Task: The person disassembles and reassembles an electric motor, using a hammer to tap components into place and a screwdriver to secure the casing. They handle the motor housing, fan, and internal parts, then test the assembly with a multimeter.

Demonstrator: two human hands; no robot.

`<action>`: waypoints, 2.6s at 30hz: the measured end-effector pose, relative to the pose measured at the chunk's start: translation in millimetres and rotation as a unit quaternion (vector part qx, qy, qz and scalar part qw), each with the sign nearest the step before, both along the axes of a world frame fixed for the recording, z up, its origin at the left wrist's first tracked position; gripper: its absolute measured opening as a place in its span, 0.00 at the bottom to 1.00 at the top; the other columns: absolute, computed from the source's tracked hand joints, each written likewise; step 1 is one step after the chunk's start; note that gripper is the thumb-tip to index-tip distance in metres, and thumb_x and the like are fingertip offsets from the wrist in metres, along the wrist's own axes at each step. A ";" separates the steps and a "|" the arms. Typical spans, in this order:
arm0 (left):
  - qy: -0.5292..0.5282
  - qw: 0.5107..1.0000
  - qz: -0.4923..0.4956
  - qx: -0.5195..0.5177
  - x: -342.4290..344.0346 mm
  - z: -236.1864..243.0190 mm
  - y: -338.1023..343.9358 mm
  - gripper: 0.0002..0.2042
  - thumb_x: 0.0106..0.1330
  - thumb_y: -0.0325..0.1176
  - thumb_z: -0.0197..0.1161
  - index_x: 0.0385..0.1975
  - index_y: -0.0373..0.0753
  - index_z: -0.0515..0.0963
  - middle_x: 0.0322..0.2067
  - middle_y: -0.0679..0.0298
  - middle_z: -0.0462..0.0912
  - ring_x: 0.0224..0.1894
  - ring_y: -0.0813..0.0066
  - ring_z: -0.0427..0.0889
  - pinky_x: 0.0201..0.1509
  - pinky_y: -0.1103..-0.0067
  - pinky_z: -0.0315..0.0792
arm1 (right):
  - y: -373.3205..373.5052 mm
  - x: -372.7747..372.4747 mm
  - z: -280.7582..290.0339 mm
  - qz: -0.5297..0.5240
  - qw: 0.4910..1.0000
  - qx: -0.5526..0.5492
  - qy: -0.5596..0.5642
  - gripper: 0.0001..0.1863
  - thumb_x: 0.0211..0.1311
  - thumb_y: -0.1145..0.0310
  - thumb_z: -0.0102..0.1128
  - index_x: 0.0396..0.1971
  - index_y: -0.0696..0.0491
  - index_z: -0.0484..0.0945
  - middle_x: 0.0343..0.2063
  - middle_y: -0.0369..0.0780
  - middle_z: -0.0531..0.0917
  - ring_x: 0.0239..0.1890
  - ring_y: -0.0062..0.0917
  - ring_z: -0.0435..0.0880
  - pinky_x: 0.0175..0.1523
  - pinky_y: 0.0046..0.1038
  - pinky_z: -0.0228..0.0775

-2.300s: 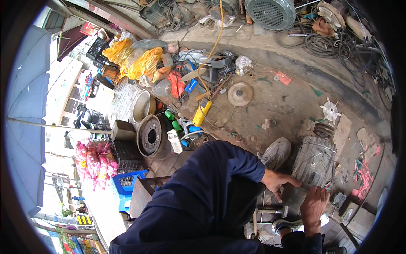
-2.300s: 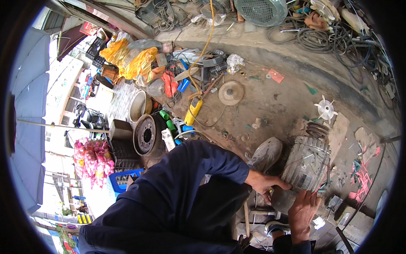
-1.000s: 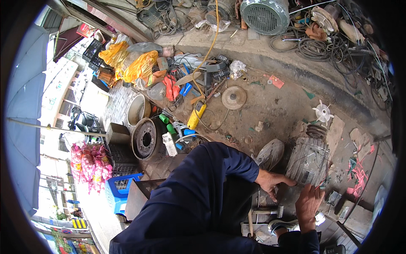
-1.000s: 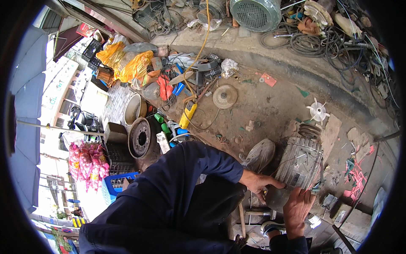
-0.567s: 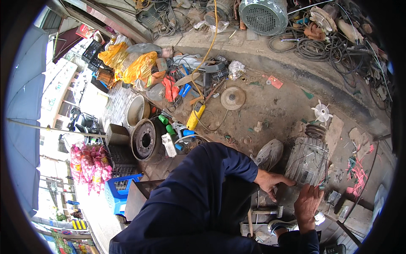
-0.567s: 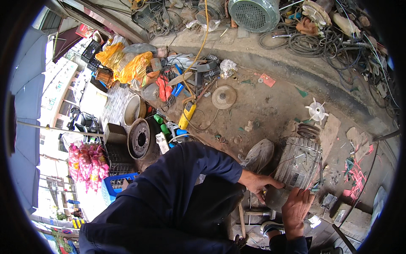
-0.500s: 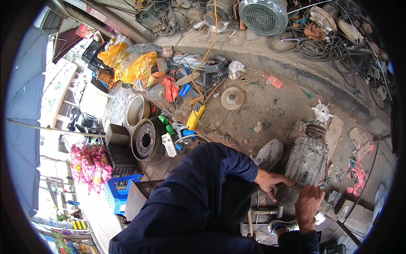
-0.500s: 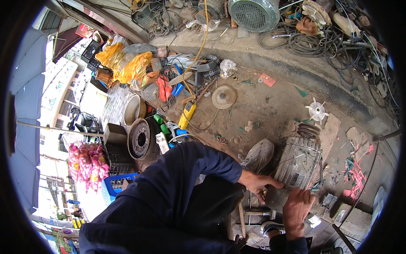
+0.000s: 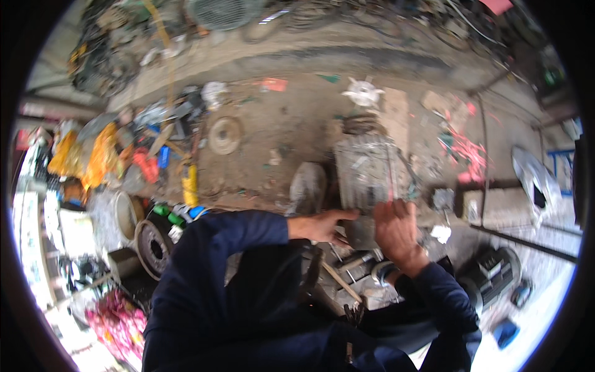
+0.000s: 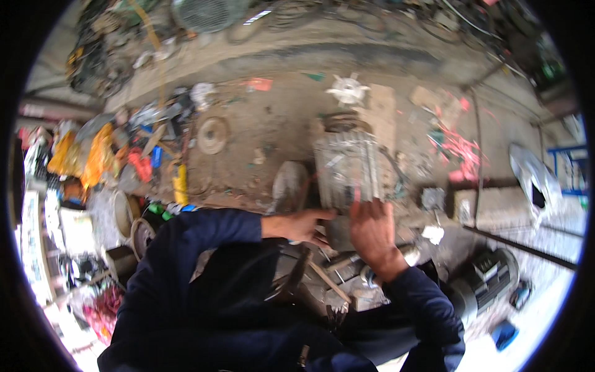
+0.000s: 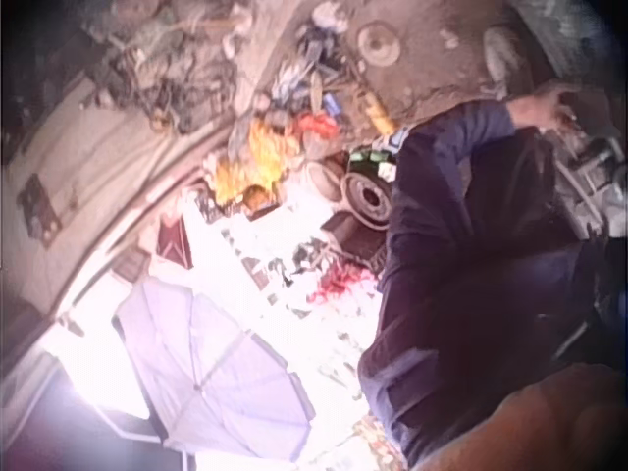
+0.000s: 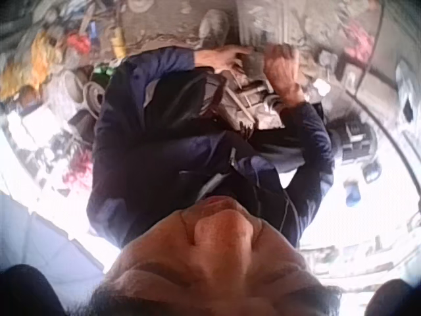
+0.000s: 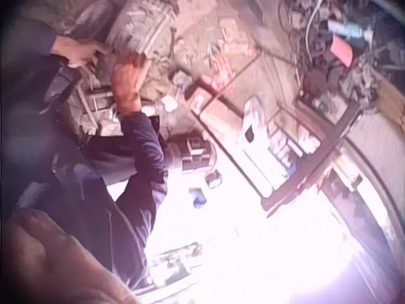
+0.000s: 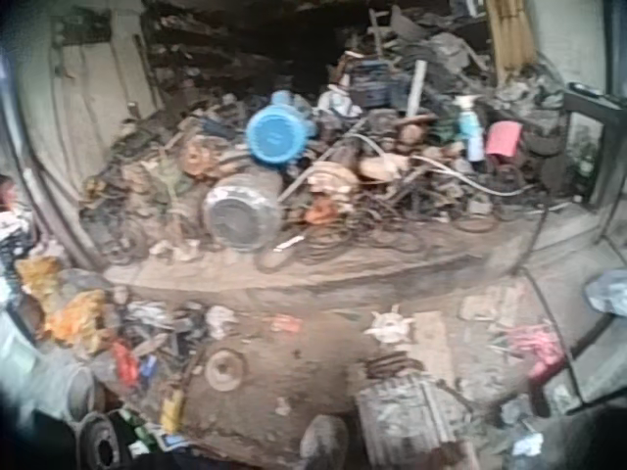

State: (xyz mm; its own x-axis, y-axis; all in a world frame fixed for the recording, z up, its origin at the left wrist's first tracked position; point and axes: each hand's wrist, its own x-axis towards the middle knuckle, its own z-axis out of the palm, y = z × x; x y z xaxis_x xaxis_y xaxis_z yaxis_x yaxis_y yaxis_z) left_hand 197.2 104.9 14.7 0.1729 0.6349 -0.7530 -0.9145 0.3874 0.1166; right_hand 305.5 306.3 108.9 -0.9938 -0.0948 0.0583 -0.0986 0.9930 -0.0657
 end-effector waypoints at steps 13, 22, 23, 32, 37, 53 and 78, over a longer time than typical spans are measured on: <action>-0.015 1.000 -0.019 -0.010 -9.1 5.4 1.1 0.26 0.76 0.56 0.60 0.64 0.46 0.70 0.61 0.56 0.74 0.63 0.44 0.76 0.66 0.51 0.77 | 6.3 6.9 0.0 -0.007 0.999 -0.051 0.016 0.07 0.56 0.67 0.59 0.33 0.52 0.75 0.27 0.40 0.78 0.38 0.33 0.78 0.51 0.37 0.64; 0.012 0.999 -0.041 -0.013 -12.1 -3.8 -3.6 0.33 0.71 0.55 0.67 0.70 0.48 0.66 0.66 0.58 0.70 0.63 0.51 0.76 0.68 0.60 0.73 | 44.6 3.2 -9.7 -0.031 0.995 -0.097 -0.006 0.05 0.58 0.70 0.62 0.27 0.51 0.74 0.26 0.37 0.78 0.31 0.33 0.79 0.44 0.38 0.66; 0.024 0.999 -0.045 -0.015 -12.3 -4.6 -4.7 0.33 0.71 0.55 0.68 0.70 0.49 0.66 0.66 0.59 0.71 0.64 0.52 0.76 0.69 0.61 0.71 | 64.8 2.3 -12.7 -0.033 0.993 -0.106 0.029 0.03 0.60 0.72 0.58 0.34 0.53 0.77 0.23 0.40 0.82 0.31 0.34 0.83 0.43 0.39 0.70; 0.149 0.984 -0.033 -0.088 -9.6 -1.5 -3.2 0.31 0.70 0.49 0.71 0.68 0.44 0.68 0.61 0.62 0.75 0.67 0.61 0.71 0.71 0.59 0.67 | 260.8 -3.4 -110.9 -0.347 0.919 -0.173 -0.070 0.14 0.63 0.63 0.55 0.30 0.56 0.86 0.29 0.56 0.86 0.36 0.54 0.88 0.45 0.48 0.82; 0.197 0.977 -0.038 -0.077 -28.6 8.7 -0.7 0.35 0.69 0.40 0.72 0.73 0.45 0.62 0.63 0.63 0.73 0.64 0.65 0.73 0.70 0.62 0.67 | 286.6 -3.2 -151.3 -0.355 0.916 -0.184 -0.028 0.11 0.60 0.66 0.57 0.31 0.53 0.87 0.29 0.56 0.85 0.36 0.55 0.88 0.43 0.50 0.80; 0.175 0.982 0.051 -0.048 -52.3 8.6 8.7 0.29 0.74 0.35 0.67 0.73 0.41 0.65 0.62 0.65 0.77 0.63 0.69 0.76 0.68 0.67 0.71 | 266.6 -5.3 -174.9 -0.246 0.962 -0.114 -0.041 0.11 0.56 0.75 0.66 0.39 0.58 0.80 0.43 0.53 0.84 0.45 0.51 0.86 0.51 0.47 0.80; 0.273 0.951 0.135 -0.044 -39.8 20.0 51.2 0.32 0.68 0.44 0.74 0.69 0.42 0.70 0.58 0.63 0.79 0.62 0.67 0.77 0.68 0.67 0.72 | 90.0 -67.4 -158.2 -0.387 0.755 -0.517 -0.117 0.20 0.72 0.62 0.53 0.49 0.66 0.76 0.45 0.66 0.83 0.53 0.61 0.82 0.58 0.50 0.74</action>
